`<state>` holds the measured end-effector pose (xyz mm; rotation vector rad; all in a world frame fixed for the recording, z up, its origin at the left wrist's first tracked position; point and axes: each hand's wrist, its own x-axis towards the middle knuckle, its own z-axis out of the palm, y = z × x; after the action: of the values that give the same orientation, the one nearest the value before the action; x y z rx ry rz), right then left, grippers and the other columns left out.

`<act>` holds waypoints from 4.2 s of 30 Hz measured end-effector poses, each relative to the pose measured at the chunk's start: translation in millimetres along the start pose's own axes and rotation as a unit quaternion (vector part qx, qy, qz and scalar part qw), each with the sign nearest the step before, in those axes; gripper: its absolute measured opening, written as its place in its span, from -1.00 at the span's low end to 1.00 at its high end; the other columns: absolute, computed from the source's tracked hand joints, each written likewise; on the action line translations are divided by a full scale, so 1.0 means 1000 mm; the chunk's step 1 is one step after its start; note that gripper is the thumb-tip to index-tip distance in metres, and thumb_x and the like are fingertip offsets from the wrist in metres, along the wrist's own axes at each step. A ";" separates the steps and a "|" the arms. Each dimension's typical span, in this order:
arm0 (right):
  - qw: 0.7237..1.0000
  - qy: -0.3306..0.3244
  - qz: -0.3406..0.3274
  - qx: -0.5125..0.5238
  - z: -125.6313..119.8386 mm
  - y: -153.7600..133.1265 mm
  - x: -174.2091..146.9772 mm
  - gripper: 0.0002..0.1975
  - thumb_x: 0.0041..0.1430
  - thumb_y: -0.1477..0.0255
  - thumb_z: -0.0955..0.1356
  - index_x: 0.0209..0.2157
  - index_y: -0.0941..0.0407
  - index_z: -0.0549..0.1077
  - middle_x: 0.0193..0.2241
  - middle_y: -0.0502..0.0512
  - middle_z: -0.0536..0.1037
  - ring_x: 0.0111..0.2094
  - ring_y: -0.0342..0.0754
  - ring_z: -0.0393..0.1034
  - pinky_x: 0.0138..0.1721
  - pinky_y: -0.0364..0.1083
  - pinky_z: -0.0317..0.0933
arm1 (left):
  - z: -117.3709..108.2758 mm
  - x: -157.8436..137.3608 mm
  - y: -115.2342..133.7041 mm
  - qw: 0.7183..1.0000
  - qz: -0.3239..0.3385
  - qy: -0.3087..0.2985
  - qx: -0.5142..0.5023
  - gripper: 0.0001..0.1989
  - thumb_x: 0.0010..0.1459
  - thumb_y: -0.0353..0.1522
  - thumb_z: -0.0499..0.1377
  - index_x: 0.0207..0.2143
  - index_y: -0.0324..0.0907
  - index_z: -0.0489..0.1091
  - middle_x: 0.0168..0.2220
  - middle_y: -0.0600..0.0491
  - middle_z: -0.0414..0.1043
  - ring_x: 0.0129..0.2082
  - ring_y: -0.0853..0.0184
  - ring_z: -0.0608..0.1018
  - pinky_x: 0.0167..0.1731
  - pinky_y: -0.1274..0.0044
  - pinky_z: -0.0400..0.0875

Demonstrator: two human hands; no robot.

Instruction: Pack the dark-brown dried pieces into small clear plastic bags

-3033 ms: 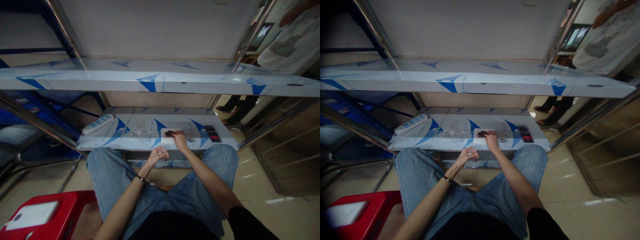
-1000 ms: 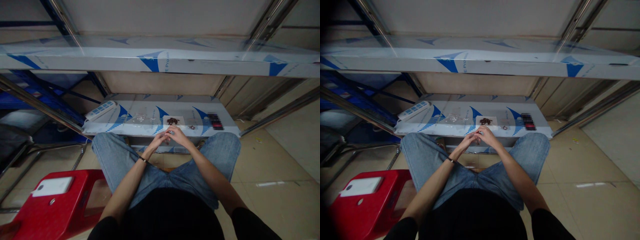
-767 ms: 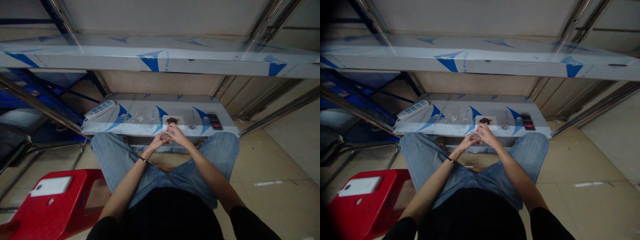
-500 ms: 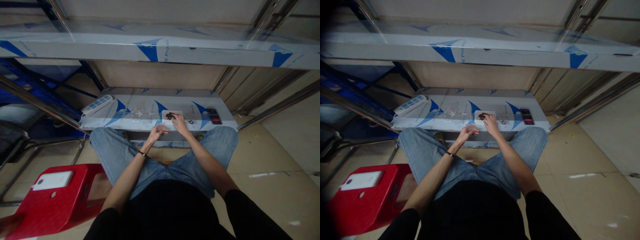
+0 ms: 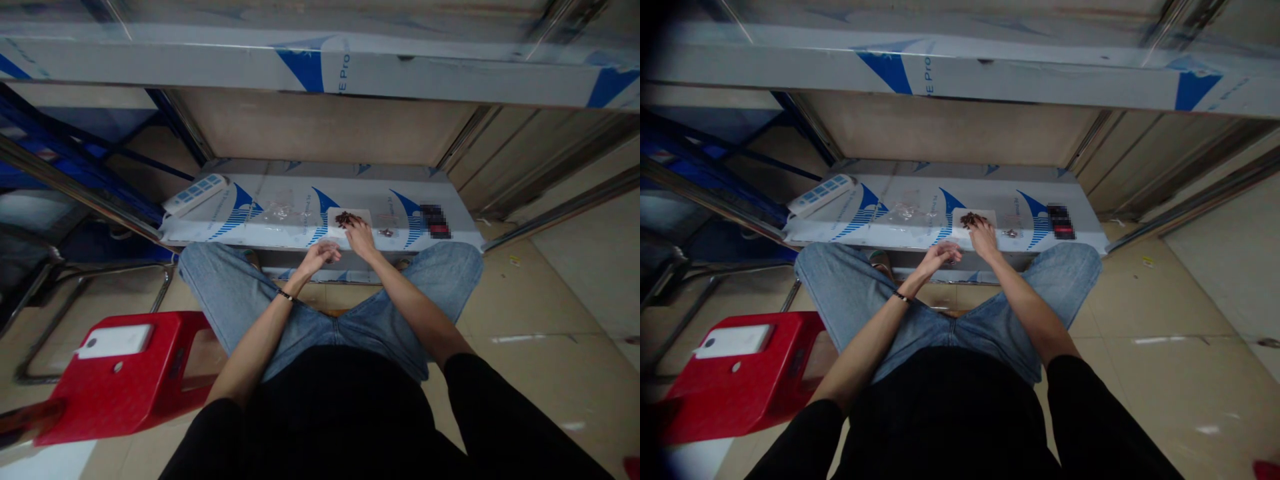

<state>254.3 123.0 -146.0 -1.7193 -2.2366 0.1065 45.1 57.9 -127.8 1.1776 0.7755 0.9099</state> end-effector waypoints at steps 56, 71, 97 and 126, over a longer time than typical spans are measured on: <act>0.880 0.072 0.006 0.469 -0.056 -0.058 -0.029 -0.80 0.11 0.24 0.45 -0.35 0.09 0.54 -0.39 0.09 0.61 -0.37 -0.01 0.46 -0.32 -0.08 0.33 | 0.004 0.000 0.013 0.997 0.013 0.070 0.034 -0.53 0.09 0.01 0.34 -0.27 -0.26 0.56 -0.30 -0.09 0.63 -0.25 0.22 0.61 -0.17 0.46 0.46; 0.891 0.047 -0.011 0.451 -0.059 -0.056 -0.031 -0.82 0.11 0.27 0.47 -0.40 0.10 0.60 -0.42 0.08 0.63 -0.37 0.00 0.46 -0.29 -0.06 0.30 | 0.008 -0.001 0.013 0.996 -0.011 0.082 0.029 -0.41 0.18 0.11 0.21 -0.23 -0.29 0.55 -0.30 -0.16 0.64 -0.33 0.22 0.62 -0.36 0.49 0.48; 0.908 0.077 -0.055 0.408 -0.049 -0.057 -0.029 -0.82 0.29 0.35 0.38 -0.36 0.08 0.59 -0.24 0.13 0.54 -0.13 0.02 0.43 -0.07 -0.01 0.31 | 0.010 -0.005 0.017 0.996 -0.059 -0.011 -0.065 -0.38 0.04 -0.15 0.43 0.07 -0.28 0.41 -0.16 -0.21 0.63 -0.26 0.15 0.69 -0.35 0.50 0.52; 0.906 0.158 0.033 0.392 -0.055 -0.055 -0.030 -0.70 0.36 0.38 0.24 -0.01 0.09 0.53 -0.28 0.10 0.62 -0.28 0.00 0.47 -0.15 -0.05 0.33 | 0.010 -0.012 0.030 0.992 -0.050 -0.063 -0.094 -0.59 0.07 -0.32 0.39 -0.08 -0.26 0.35 -0.13 -0.24 0.62 -0.15 0.13 0.68 -0.12 0.38 0.53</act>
<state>226.3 72.1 -85.9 -1.2415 -1.5691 0.6062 43.0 46.7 -96.2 1.0107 0.6264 0.7994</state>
